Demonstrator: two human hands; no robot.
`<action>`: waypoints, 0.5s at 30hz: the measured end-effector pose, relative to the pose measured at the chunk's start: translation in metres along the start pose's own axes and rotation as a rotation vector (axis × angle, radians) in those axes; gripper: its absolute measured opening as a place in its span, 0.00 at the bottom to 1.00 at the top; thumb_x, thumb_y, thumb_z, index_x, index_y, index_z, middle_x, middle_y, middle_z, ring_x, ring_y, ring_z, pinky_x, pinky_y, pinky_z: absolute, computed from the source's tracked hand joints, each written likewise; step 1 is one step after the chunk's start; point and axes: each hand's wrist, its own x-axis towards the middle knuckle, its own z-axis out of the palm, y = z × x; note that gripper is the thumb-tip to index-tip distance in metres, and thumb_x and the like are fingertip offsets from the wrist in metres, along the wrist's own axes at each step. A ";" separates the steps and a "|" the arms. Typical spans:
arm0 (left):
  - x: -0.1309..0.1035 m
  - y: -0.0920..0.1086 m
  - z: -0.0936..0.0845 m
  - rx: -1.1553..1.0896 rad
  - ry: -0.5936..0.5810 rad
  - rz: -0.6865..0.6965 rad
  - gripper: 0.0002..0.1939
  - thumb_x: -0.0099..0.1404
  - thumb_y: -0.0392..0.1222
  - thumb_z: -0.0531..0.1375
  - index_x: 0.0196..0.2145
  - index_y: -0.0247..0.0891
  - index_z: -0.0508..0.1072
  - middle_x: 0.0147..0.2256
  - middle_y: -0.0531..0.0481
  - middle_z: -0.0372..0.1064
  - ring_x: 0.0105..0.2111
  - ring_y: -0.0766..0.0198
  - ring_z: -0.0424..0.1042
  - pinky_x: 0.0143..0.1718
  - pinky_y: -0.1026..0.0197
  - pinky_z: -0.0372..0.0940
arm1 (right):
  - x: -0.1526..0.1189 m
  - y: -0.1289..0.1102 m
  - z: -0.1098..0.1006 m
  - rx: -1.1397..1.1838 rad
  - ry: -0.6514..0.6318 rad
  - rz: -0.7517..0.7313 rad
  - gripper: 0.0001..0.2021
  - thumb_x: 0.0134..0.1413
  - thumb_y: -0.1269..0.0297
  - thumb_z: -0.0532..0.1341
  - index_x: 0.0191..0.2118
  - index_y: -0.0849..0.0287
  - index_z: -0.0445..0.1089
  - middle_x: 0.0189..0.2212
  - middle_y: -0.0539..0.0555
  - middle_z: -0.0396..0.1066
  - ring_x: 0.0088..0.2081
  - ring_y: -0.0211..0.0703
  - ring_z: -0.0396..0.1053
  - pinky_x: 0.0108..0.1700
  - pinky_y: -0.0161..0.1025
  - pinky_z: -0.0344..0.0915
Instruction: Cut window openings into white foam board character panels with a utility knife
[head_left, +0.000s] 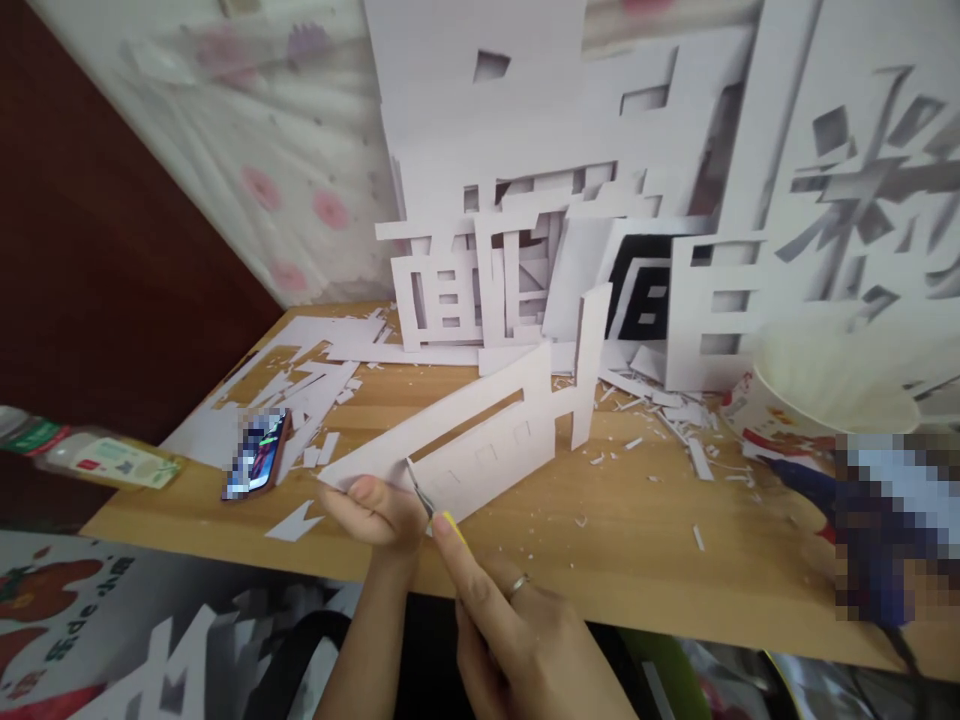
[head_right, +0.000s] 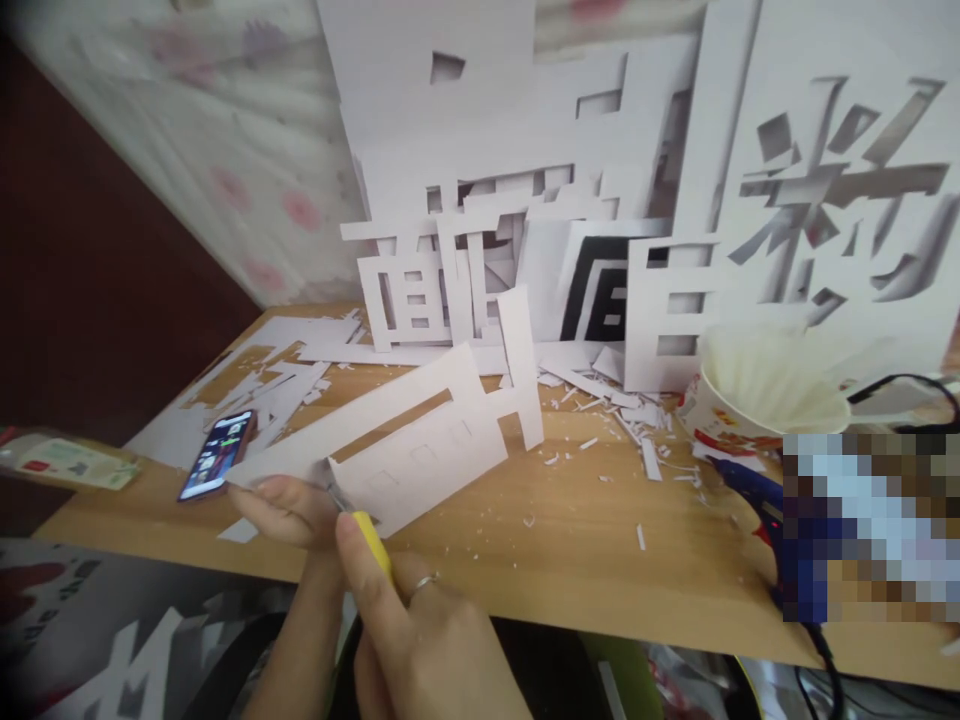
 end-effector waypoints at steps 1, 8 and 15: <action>0.000 0.002 0.001 0.000 0.042 0.028 0.29 0.69 0.64 0.50 0.53 0.36 0.64 0.44 0.39 0.70 0.42 0.52 0.74 0.38 0.52 0.72 | -0.001 0.000 -0.002 -0.026 -0.017 0.003 0.41 0.58 0.75 0.49 0.74 0.55 0.32 0.36 0.57 0.77 0.22 0.41 0.71 0.24 0.35 0.70; 0.000 0.015 0.008 -0.035 0.079 0.026 0.26 0.71 0.62 0.49 0.51 0.37 0.66 0.46 0.38 0.71 0.47 0.49 0.74 0.40 0.52 0.74 | -0.004 0.005 -0.011 0.090 -0.015 0.029 0.41 0.58 0.76 0.51 0.74 0.55 0.36 0.28 0.51 0.74 0.19 0.36 0.66 0.24 0.30 0.66; -0.005 0.011 0.010 0.058 0.185 -0.004 0.32 0.71 0.65 0.47 0.54 0.32 0.63 0.46 0.36 0.70 0.53 0.45 0.71 0.40 0.51 0.74 | -0.010 0.005 -0.004 0.248 0.063 0.099 0.37 0.62 0.69 0.53 0.73 0.45 0.42 0.32 0.52 0.76 0.26 0.41 0.72 0.32 0.35 0.74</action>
